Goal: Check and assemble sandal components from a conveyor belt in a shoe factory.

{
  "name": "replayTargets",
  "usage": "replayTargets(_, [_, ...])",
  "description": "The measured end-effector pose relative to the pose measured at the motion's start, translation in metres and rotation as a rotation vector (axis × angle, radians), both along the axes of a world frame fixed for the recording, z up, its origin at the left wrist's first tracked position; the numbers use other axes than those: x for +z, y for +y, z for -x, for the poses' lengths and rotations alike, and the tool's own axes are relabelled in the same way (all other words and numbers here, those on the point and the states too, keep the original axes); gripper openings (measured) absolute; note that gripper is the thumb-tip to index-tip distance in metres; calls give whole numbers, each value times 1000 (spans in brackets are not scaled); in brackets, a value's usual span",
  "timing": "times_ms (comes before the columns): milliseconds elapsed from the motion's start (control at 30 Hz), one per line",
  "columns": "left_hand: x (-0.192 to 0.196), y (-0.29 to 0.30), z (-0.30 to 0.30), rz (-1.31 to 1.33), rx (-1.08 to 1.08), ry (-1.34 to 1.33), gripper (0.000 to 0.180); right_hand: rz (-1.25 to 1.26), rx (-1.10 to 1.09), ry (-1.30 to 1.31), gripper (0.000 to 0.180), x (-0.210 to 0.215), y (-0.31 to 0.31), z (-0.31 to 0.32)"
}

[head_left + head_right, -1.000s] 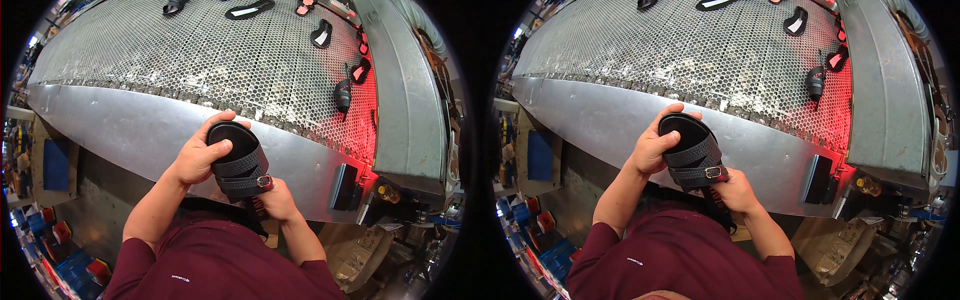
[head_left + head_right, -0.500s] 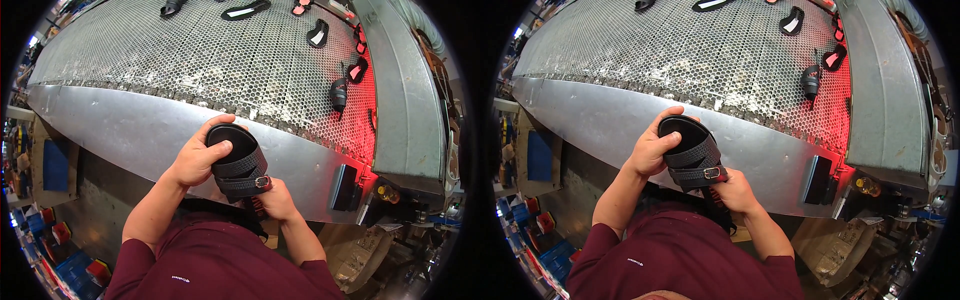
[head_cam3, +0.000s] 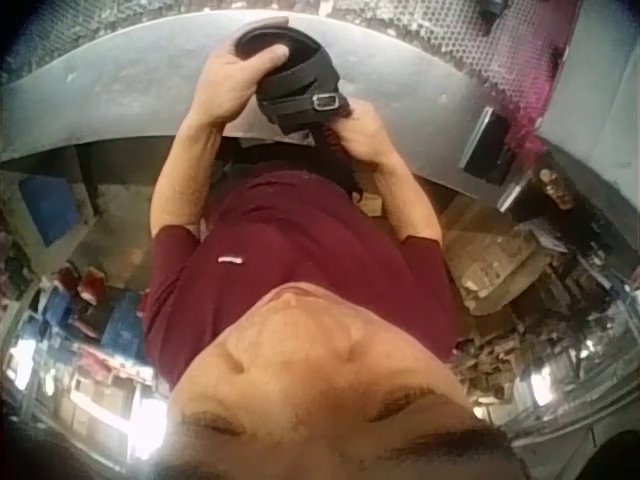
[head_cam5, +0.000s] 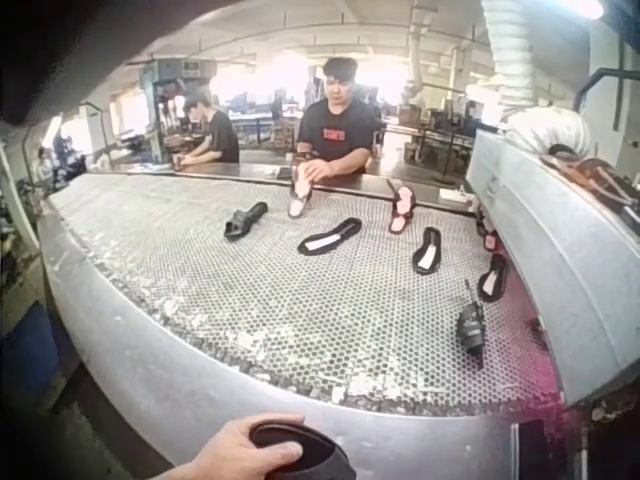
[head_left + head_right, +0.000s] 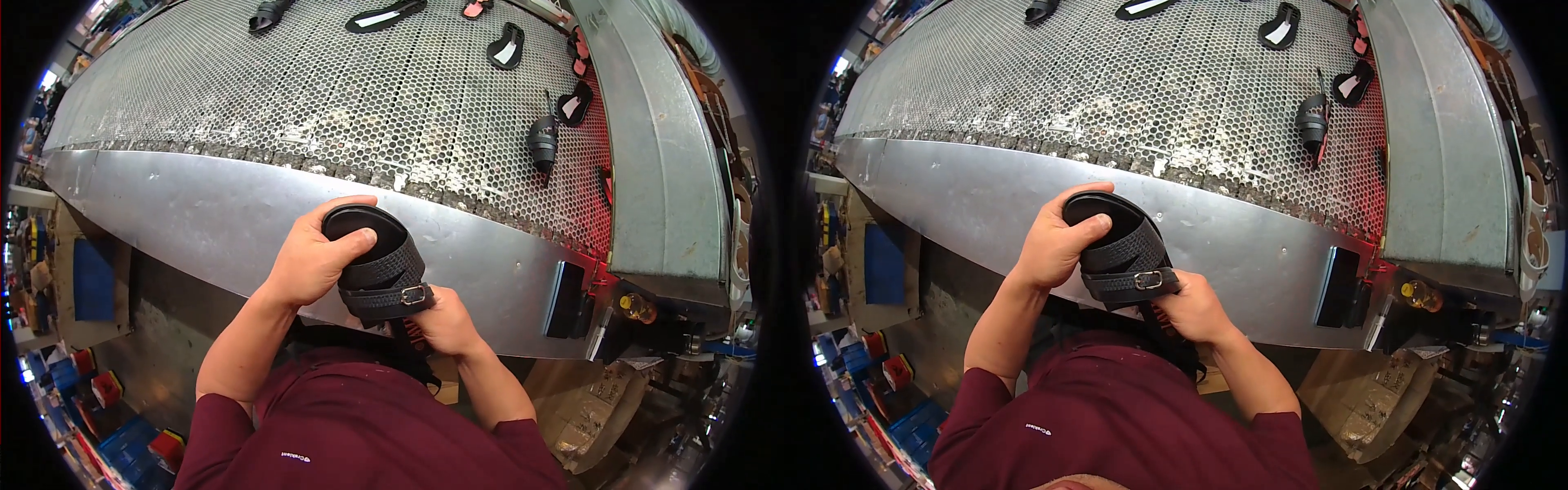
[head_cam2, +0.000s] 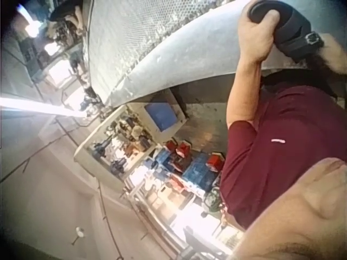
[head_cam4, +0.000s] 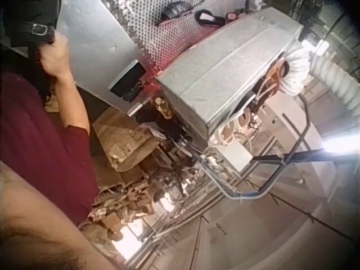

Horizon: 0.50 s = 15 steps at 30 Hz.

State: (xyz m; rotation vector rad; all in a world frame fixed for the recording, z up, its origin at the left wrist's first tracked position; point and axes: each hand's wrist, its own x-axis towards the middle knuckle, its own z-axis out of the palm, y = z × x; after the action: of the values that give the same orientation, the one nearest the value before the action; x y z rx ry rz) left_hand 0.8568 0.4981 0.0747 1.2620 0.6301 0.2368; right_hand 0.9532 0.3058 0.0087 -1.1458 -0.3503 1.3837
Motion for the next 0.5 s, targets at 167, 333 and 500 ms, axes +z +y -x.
replayTargets(167, [-5, -5, 2, -35, 59, -19, 39, 27, 10, -47, 14, -6, -1, 0])
replayTargets(333, [-11, -12, 4, -69, 135, -46, 37, 22, -2, -81, 12, -5, -3, 0])
replayTargets(500, [1, 5, 10, -149, -13, 85, 34, 163, 123, -127, 12, 11, -8, -9])
